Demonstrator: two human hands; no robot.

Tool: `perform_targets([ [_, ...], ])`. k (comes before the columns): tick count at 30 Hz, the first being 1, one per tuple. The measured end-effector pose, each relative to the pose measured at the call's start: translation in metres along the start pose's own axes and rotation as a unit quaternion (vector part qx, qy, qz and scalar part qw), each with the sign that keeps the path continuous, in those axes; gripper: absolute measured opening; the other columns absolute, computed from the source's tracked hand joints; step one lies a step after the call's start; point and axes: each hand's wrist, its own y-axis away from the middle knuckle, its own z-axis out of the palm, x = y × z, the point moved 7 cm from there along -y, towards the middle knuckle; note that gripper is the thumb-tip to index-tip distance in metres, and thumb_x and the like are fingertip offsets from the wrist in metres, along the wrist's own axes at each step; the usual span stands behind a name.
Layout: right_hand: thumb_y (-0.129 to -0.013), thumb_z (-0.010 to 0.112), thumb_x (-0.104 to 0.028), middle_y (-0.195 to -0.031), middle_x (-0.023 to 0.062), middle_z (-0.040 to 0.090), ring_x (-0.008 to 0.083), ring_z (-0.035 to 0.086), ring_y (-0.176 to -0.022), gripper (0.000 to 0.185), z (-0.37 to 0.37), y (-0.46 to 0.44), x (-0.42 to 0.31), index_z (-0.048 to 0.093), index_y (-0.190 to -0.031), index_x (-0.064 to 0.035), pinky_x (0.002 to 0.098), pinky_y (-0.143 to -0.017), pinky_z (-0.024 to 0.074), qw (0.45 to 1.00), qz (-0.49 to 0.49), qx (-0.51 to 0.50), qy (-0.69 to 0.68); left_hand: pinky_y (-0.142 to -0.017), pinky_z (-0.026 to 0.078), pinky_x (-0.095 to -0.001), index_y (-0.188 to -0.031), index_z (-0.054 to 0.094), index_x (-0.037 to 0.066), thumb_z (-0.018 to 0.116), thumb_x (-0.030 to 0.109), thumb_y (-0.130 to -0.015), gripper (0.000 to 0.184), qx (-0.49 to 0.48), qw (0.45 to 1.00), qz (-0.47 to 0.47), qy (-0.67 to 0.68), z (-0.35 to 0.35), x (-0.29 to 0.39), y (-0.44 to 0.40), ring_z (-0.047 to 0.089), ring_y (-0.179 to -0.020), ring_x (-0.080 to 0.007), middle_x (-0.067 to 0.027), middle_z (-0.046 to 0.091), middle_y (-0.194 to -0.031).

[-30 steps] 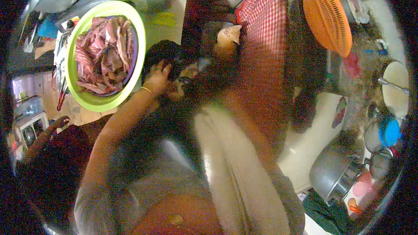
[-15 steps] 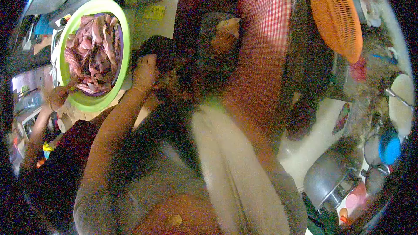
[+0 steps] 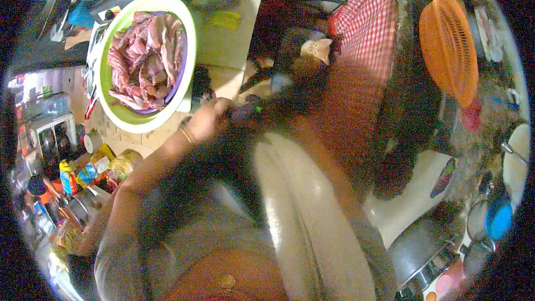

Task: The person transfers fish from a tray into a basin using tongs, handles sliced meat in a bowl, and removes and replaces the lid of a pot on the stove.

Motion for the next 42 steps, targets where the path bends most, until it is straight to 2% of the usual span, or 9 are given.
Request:
perform_targets([
  [7, -0.085, 0.068, -0.030, -0.084, 0.0139, 0.071, 0.0255, 0.067, -0.074, 0.028, -0.030, 0.019, -0.040, 0.071, -0.093, -0.0037, 0.0413, -0.068, 0.0532, 0.998, 0.038, -0.026, 0.040, -0.087, 0.050, -0.0418, -0.118, 0.054, 0.001, 0.068, 0.010, -0.075, 0.046, -0.030, 0.971, -0.158, 0.176, 0.007, -0.035, 0.005, 0.063, -0.099, -0.0389, -0.0215, 0.065, -0.105],
  [10, -0.085, 0.067, -0.032, -0.090, 0.0146, 0.072, 0.0268, 0.068, -0.075, 0.030, -0.028, 0.018, -0.028, 0.070, -0.097, -0.0037, 0.0411, -0.069, 0.0539, 0.997, 0.013, 0.069, 0.037, -0.090, 0.049, -0.0412, -0.123, 0.053, 0.000, 0.069, 0.012, -0.077, 0.051, -0.043, 0.980, -0.140, 0.131, 0.006, -0.022, -0.017, 0.063, -0.102, -0.0379, -0.0231, 0.065, -0.108],
  [13, -0.086, 0.066, -0.034, -0.096, 0.0166, 0.070, 0.0285, 0.069, -0.083, 0.035, -0.008, 0.021, -0.018, 0.068, -0.106, -0.0056, 0.0403, -0.076, 0.0538, 0.998, 0.054, 0.011, -0.018, -0.092, 0.049, -0.0417, -0.125, 0.052, -0.001, 0.068, 0.015, -0.078, 0.052, -0.050, 0.981, -0.157, 0.107, 0.033, -0.029, -0.037, 0.063, -0.104, -0.0387, -0.0247, 0.064, -0.112],
  [18, -0.086, 0.065, -0.035, -0.093, 0.0153, 0.070, 0.0276, 0.068, -0.081, 0.036, 0.020, 0.061, -0.004, 0.067, -0.107, -0.0058, 0.0393, -0.074, 0.0535, 0.995, 0.066, 0.042, -0.055, -0.092, 0.050, -0.0421, -0.121, 0.057, -0.002, 0.067, 0.018, -0.077, 0.049, -0.091, 0.965, -0.202, 0.139, 0.107, -0.059, -0.075, 0.063, -0.102, -0.0397, -0.0256, 0.065, -0.110],
  [21, -0.086, 0.064, -0.036, -0.092, 0.0145, 0.069, 0.0271, 0.067, -0.079, 0.037, 0.041, 0.091, 0.021, 0.066, -0.108, -0.0059, 0.0387, -0.073, 0.0534, 0.992, 0.093, 0.043, -0.074, -0.091, 0.050, -0.0434, -0.114, 0.063, -0.001, 0.065, 0.016, -0.076, 0.042, -0.103, 0.977, -0.156, 0.101, 0.163, -0.089, -0.124, 0.064, -0.101, -0.0399, -0.0241, 0.067, -0.108],
  [23, -0.086, 0.064, -0.037, -0.091, 0.0140, 0.069, 0.0267, 0.067, -0.078, 0.038, 0.050, 0.120, 0.035, 0.066, -0.108, -0.0059, 0.0383, -0.072, 0.0533, 0.988, 0.123, 0.043, -0.089, -0.090, 0.050, -0.0444, -0.111, 0.065, 0.001, 0.065, 0.014, -0.076, 0.037, -0.126, 0.973, -0.172, 0.089, 0.167, -0.063, -0.166, 0.064, -0.101, -0.0394, -0.0227, 0.067, -0.107],
  [30, -0.087, 0.062, -0.039, -0.088, 0.0121, 0.068, 0.0255, 0.065, -0.074, 0.039, 0.081, 0.217, 0.077, 0.065, -0.108, -0.0058, 0.0369, -0.069, 0.0527, 0.951, 0.245, 0.095, -0.164, -0.088, 0.050, -0.0470, -0.115, 0.064, 0.005, 0.063, 0.015, -0.078, 0.039, -0.020, 0.986, -0.129, 0.100, 0.212, -0.029, -0.309, 0.063, -0.101, -0.0405, -0.0235, 0.067, -0.106],
  [35, -0.087, 0.061, -0.036, -0.087, 0.0110, 0.067, 0.0245, 0.064, -0.073, 0.035, 0.086, 0.179, 0.081, 0.064, -0.106, -0.0055, 0.0357, -0.068, 0.0518, 0.950, 0.224, 0.112, -0.189, -0.091, 0.049, -0.0466, -0.117, 0.062, 0.003, 0.063, 0.014, -0.077, 0.041, -0.104, 0.991, -0.047, 0.065, 0.187, -0.018, -0.228, 0.061, -0.104, -0.0402, -0.0238, 0.065, -0.110],
  [42, -0.088, 0.060, -0.029, -0.087, 0.0098, 0.066, 0.0229, 0.063, -0.073, 0.029, 0.027, 0.069, 0.036, 0.061, -0.104, -0.0055, 0.0343, -0.067, 0.0508, 0.978, 0.129, 0.093, -0.136, -0.095, 0.048, -0.0436, -0.119, 0.061, 0.007, 0.065, 0.011, -0.073, 0.046, -0.298, 0.953, -0.055, -0.009, 0.125, -0.062, -0.069, 0.062, -0.107, -0.0374, -0.0207, 0.066, -0.111],
])
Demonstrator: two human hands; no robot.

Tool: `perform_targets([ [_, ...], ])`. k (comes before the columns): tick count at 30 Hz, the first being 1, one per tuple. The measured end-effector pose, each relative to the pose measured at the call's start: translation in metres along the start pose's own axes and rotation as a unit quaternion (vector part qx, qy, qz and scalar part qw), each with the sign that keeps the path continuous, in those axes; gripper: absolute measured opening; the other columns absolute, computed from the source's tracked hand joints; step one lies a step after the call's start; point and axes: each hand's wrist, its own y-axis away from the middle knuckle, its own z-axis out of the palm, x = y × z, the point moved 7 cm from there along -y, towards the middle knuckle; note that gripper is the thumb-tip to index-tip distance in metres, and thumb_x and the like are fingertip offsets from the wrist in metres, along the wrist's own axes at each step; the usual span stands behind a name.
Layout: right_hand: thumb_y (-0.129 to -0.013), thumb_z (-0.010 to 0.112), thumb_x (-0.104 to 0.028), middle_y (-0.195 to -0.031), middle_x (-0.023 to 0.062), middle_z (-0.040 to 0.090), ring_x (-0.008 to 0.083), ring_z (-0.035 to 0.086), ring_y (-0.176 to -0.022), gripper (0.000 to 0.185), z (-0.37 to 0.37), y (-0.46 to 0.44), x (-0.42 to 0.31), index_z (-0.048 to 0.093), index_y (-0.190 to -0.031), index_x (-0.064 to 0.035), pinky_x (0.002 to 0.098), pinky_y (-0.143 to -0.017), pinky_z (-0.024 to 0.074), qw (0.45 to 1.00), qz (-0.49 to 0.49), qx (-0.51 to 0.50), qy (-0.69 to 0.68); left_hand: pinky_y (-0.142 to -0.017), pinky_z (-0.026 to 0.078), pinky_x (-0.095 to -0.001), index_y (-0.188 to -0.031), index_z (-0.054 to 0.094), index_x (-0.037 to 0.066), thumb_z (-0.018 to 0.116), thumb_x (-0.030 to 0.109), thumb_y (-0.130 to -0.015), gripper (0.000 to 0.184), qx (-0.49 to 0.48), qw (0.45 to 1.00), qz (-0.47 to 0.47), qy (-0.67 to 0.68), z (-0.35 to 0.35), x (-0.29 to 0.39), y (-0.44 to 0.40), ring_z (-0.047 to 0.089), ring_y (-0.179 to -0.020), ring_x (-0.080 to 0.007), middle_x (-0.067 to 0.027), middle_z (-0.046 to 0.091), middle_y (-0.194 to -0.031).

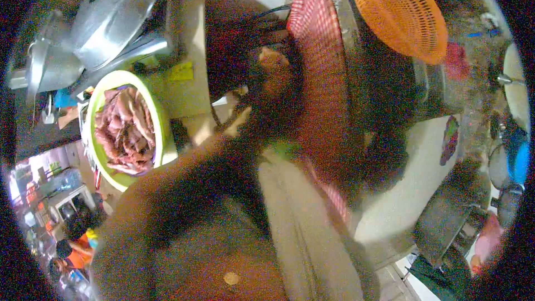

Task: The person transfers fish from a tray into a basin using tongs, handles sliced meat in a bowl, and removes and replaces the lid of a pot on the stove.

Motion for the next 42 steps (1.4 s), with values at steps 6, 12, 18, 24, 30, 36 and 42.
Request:
perform_targets([
  [6, -0.088, 0.060, -0.024, -0.087, 0.0087, 0.064, 0.0216, 0.062, -0.073, 0.023, -0.032, -0.061, -0.069, 0.060, -0.103, -0.0055, 0.0331, -0.066, 0.0499, 0.995, -0.062, -0.030, 0.068, -0.097, 0.047, -0.0422, -0.126, 0.058, 0.011, 0.067, 0.011, -0.073, 0.053, 0.104, 0.989, -0.090, 0.061, 0.017, -0.082, 0.063, 0.062, -0.107, -0.0374, -0.0190, 0.066, -0.111],
  [12, -0.089, 0.059, -0.018, -0.087, 0.0077, 0.063, 0.0203, 0.060, -0.073, 0.018, -0.009, -0.113, -0.156, 0.058, -0.102, -0.0056, 0.0318, -0.066, 0.0491, 0.981, -0.135, -0.107, 0.090, -0.100, 0.044, -0.0423, -0.127, 0.058, 0.015, 0.061, 0.011, -0.077, 0.051, 0.189, 0.963, -0.153, 0.120, 0.008, -0.084, 0.152, 0.059, -0.113, -0.0385, -0.0184, 0.065, -0.118],
  [18, -0.089, 0.059, -0.013, -0.087, 0.0066, 0.062, 0.0190, 0.059, -0.073, 0.013, -0.019, -0.113, -0.283, 0.056, -0.100, -0.0056, 0.0306, -0.065, 0.0482, 0.965, -0.174, -0.042, -0.193, -0.095, 0.048, -0.0425, -0.119, 0.064, 0.013, 0.061, 0.016, -0.081, 0.038, 0.278, 0.863, -0.360, 0.222, 0.095, -0.198, 0.258, 0.062, -0.109, -0.0375, -0.0192, 0.066, -0.116],
  [24, -0.090, 0.057, -0.002, -0.097, 0.0081, 0.061, 0.0185, 0.059, -0.084, 0.017, -0.025, 0.022, -0.473, 0.053, -0.107, -0.0033, 0.0304, -0.075, 0.0485, 0.846, -0.472, 0.215, -0.122, -0.088, 0.051, -0.0431, -0.103, 0.071, 0.007, 0.055, 0.034, -0.089, 0.034, 0.218, 0.787, -0.525, 0.241, 0.142, -0.244, 0.391, 0.065, -0.103, -0.0363, -0.0213, 0.069, -0.105],
  [30, -0.088, 0.061, -0.001, -0.118, 0.0177, 0.055, 0.0260, 0.055, -0.111, 0.045, 0.052, 0.164, -0.559, 0.041, -0.129, 0.0021, 0.0374, -0.099, 0.0421, 0.810, -0.522, 0.251, -0.094, -0.086, 0.051, -0.0429, -0.099, 0.072, 0.004, 0.051, 0.048, -0.091, 0.049, 0.221, 0.770, -0.509, 0.316, 0.166, -0.305, 0.476, 0.066, -0.103, -0.0354, -0.0220, 0.069, -0.101],
  [36, -0.076, 0.070, -0.011, -0.117, 0.0230, 0.056, 0.0377, 0.055, -0.111, 0.058, 0.139, 0.192, -0.536, 0.048, -0.128, 0.0033, 0.0450, -0.099, 0.0416, 0.789, -0.441, 0.391, 0.174, -0.082, 0.052, -0.0409, -0.103, 0.069, 0.006, 0.065, 0.031, -0.083, 0.032, 0.356, 0.763, -0.429, 0.327, 0.189, -0.440, 0.548, 0.068, -0.096, -0.0329, -0.0207, 0.070, -0.098],
  [42, -0.073, 0.068, -0.010, -0.113, 0.0228, 0.058, 0.0396, 0.055, -0.107, 0.054, 0.143, 0.205, -0.535, 0.052, -0.122, 0.0042, 0.0455, -0.096, 0.0425, 0.745, -0.417, 0.469, 0.227, -0.079, 0.053, -0.0447, -0.114, 0.060, 0.001, 0.055, 0.041, -0.091, 0.046, 0.314, 0.767, -0.508, 0.234, 0.144, -0.526, 0.636, 0.068, -0.092, -0.0362, -0.0205, 0.070, -0.094],
])
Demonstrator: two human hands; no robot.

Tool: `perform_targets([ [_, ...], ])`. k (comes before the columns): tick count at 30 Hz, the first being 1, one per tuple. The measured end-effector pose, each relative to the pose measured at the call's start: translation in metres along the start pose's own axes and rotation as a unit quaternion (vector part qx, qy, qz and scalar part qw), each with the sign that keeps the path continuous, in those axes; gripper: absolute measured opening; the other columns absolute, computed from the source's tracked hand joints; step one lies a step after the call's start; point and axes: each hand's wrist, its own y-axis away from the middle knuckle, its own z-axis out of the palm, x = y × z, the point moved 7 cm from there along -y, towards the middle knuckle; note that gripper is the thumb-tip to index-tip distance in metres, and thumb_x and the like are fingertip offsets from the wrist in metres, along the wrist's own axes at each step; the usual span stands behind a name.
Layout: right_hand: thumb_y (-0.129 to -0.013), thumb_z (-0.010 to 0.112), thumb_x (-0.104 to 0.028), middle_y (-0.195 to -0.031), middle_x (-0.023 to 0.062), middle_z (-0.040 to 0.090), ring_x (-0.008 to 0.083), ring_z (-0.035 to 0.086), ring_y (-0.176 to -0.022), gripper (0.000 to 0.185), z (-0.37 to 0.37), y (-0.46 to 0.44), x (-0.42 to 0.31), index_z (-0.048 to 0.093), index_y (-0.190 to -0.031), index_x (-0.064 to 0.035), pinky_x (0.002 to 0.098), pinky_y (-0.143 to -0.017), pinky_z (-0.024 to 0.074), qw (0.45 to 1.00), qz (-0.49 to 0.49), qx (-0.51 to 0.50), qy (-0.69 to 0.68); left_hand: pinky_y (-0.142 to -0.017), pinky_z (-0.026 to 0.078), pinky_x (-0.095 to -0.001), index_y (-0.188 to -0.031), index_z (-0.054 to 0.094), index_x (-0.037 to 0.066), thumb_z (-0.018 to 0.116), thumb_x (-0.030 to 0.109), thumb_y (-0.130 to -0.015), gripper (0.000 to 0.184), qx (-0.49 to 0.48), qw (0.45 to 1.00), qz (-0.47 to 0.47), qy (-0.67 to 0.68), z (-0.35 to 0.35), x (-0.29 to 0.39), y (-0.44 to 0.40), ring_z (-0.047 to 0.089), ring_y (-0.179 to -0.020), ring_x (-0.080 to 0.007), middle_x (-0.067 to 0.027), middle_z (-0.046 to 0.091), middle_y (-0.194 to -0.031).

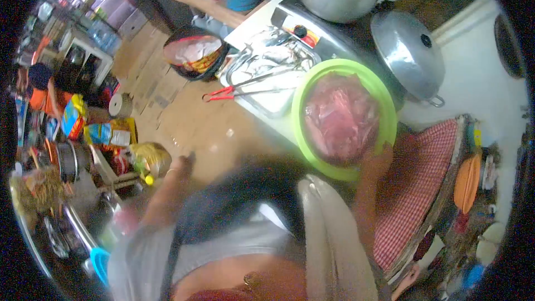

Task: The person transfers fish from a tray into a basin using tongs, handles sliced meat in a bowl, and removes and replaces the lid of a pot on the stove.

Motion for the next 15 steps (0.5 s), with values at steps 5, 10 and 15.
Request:
perform_targets([
  [5, -0.075, 0.066, -0.007, -0.112, 0.0229, 0.058, 0.0372, 0.057, -0.106, 0.049, 0.018, -0.003, 0.024, 0.051, -0.120, 0.0048, 0.0435, -0.095, 0.0433, 0.995, 0.093, -0.025, -0.021, -0.078, 0.053, -0.0439, -0.109, 0.063, -0.001, 0.050, 0.051, -0.094, 0.056, 0.089, 0.984, -0.129, 0.083, -0.098, 0.019, 0.021, 0.069, -0.091, -0.0360, -0.0226, 0.070, -0.094],
  [10, -0.079, 0.061, -0.004, -0.112, 0.0221, 0.058, 0.0353, 0.059, -0.107, 0.045, 0.043, 0.002, 0.046, 0.050, -0.121, 0.0041, 0.0401, -0.094, 0.0452, 0.994, 0.085, -0.062, -0.036, -0.074, 0.053, -0.0392, -0.095, 0.070, -0.006, 0.070, 0.031, -0.081, 0.039, 0.227, 0.919, -0.118, 0.300, -0.101, -0.017, -0.023, 0.070, -0.084, -0.0304, -0.0203, 0.071, -0.086],
  [15, -0.081, 0.061, -0.005, -0.110, 0.0195, 0.062, 0.0322, 0.061, -0.106, 0.043, -0.004, 0.003, 0.012, 0.051, -0.122, 0.0024, 0.0403, -0.094, 0.0462, 0.970, 0.203, -0.016, -0.137, -0.067, 0.052, -0.0387, -0.093, 0.068, -0.007, 0.066, 0.014, -0.076, 0.027, 0.275, 0.829, -0.115, 0.474, -0.125, -0.048, -0.076, 0.065, -0.071, -0.0243, -0.0164, 0.069, -0.082],
])
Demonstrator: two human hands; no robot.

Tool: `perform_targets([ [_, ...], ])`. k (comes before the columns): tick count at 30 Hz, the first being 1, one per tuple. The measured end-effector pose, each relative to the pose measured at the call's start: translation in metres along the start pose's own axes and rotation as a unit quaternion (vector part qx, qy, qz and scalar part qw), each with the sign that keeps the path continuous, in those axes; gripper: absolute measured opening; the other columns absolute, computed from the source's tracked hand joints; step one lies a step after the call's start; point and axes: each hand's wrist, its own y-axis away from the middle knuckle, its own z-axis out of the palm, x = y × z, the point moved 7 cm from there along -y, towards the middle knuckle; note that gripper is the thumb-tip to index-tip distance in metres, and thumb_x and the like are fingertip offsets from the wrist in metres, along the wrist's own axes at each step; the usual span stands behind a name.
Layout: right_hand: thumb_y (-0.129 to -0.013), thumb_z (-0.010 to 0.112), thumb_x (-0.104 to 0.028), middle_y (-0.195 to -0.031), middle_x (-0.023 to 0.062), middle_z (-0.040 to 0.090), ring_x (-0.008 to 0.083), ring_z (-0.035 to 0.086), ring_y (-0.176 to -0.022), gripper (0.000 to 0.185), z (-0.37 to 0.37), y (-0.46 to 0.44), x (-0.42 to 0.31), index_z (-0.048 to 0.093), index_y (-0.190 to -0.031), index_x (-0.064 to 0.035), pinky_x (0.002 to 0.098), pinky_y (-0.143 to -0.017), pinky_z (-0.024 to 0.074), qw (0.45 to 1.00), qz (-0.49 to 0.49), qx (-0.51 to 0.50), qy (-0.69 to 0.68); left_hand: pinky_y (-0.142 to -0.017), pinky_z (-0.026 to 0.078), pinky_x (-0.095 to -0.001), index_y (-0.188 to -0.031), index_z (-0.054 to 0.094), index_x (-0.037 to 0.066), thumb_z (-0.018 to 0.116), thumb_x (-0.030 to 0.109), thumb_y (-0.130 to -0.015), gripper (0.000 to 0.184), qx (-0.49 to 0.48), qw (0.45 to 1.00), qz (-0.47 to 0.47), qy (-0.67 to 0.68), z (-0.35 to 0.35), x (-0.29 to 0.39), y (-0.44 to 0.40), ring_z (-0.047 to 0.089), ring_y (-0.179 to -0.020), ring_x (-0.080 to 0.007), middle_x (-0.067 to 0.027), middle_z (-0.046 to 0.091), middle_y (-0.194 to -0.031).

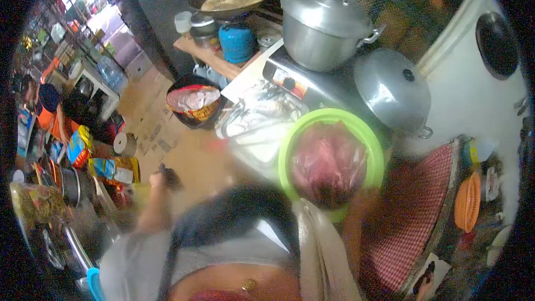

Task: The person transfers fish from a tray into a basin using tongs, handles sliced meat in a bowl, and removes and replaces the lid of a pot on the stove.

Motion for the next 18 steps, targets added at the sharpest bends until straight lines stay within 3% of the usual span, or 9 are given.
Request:
perform_targets([
  [3, -0.080, 0.063, -0.004, -0.107, 0.0173, 0.064, 0.0301, 0.062, -0.104, 0.042, 0.008, -0.001, 0.028, 0.054, -0.120, 0.0016, 0.0402, -0.094, 0.0465, 0.999, 0.002, 0.031, 0.007, -0.064, 0.052, -0.0387, -0.094, 0.067, -0.006, 0.064, 0.012, -0.079, 0.024, 0.008, 0.971, 0.041, 0.235, 0.010, 0.085, 0.005, 0.065, -0.069, -0.0249, -0.0144, 0.067, -0.081],
  [5, -0.079, 0.064, -0.004, -0.105, 0.0162, 0.065, 0.0296, 0.062, -0.102, 0.041, 0.001, 0.002, 0.033, 0.055, -0.118, 0.0017, 0.0400, -0.093, 0.0464, 0.999, 0.007, 0.046, 0.028, -0.062, 0.053, -0.0392, -0.095, 0.066, -0.005, 0.060, 0.009, -0.080, 0.021, -0.057, 0.951, 0.093, 0.289, 0.027, 0.175, 0.025, 0.065, -0.070, -0.0251, -0.0129, 0.067, -0.085],
  [7, -0.077, 0.065, -0.004, -0.102, 0.0155, 0.064, 0.0298, 0.062, -0.100, 0.039, -0.023, 0.017, -0.005, 0.057, -0.114, 0.0023, 0.0399, -0.092, 0.0464, 0.996, 0.037, 0.049, 0.062, -0.066, 0.054, -0.0387, -0.097, 0.063, -0.007, 0.057, 0.007, -0.082, 0.021, -0.112, 0.925, 0.125, 0.340, 0.052, 0.265, 0.059, 0.065, -0.073, -0.0248, -0.0133, 0.067, -0.091],
  [9, -0.075, 0.064, -0.003, -0.103, 0.0173, 0.062, 0.0318, 0.059, -0.100, 0.038, -0.026, 0.026, -0.004, 0.057, -0.112, 0.0039, 0.0410, -0.093, 0.0445, 0.997, 0.000, 0.066, 0.027, -0.073, 0.054, -0.0364, -0.099, 0.063, -0.005, 0.056, 0.008, -0.084, 0.021, -0.236, 0.878, 0.157, 0.386, 0.094, 0.351, 0.076, 0.066, -0.079, -0.0246, -0.0133, 0.067, -0.094],
  [11, -0.075, 0.063, -0.002, -0.106, 0.0190, 0.059, 0.0335, 0.056, -0.103, 0.040, -0.013, 0.044, 0.020, 0.056, -0.113, 0.0043, 0.0417, -0.094, 0.0429, 0.992, 0.010, 0.103, -0.073, -0.079, 0.053, -0.0350, -0.104, 0.063, -0.005, 0.056, 0.010, -0.087, 0.024, -0.334, 0.837, 0.234, 0.365, 0.145, 0.435, 0.075, 0.066, -0.085, -0.0237, -0.0125, 0.067, -0.093],
  [13, -0.074, 0.062, -0.002, -0.109, 0.0208, 0.057, 0.0359, 0.053, -0.106, 0.043, -0.007, 0.064, 0.018, 0.054, -0.116, 0.0047, 0.0430, -0.096, 0.0406, 0.995, -0.001, 0.100, 0.013, -0.078, 0.052, -0.0345, -0.106, 0.064, -0.004, 0.059, 0.011, -0.087, 0.025, -0.360, 0.837, 0.327, 0.251, 0.172, 0.525, 0.144, 0.065, -0.085, -0.0212, -0.0113, 0.067, -0.095],
  [15, -0.074, 0.061, -0.002, -0.110, 0.0224, 0.055, 0.0381, 0.051, -0.108, 0.045, -0.005, 0.080, 0.002, 0.052, -0.118, 0.0046, 0.0446, -0.097, 0.0389, 0.993, -0.026, 0.093, 0.064, -0.077, 0.052, -0.0344, -0.106, 0.065, -0.004, 0.063, 0.013, -0.086, 0.026, -0.412, 0.788, 0.348, 0.297, 0.220, 0.599, 0.181, 0.064, -0.085, -0.0201, -0.0113, 0.068, -0.095],
  [18, -0.073, 0.061, -0.002, -0.109, 0.0239, 0.053, 0.0412, 0.049, -0.107, 0.044, 0.004, 0.097, -0.046, 0.052, -0.116, 0.0038, 0.0475, -0.096, 0.0376, 0.988, -0.064, 0.078, 0.118, -0.079, 0.051, -0.0349, -0.111, 0.064, -0.004, 0.067, 0.019, -0.086, 0.034, -0.371, 0.749, 0.502, 0.220, 0.278, 0.707, 0.223, 0.065, -0.087, -0.0213, -0.0106, 0.069, -0.095],
])
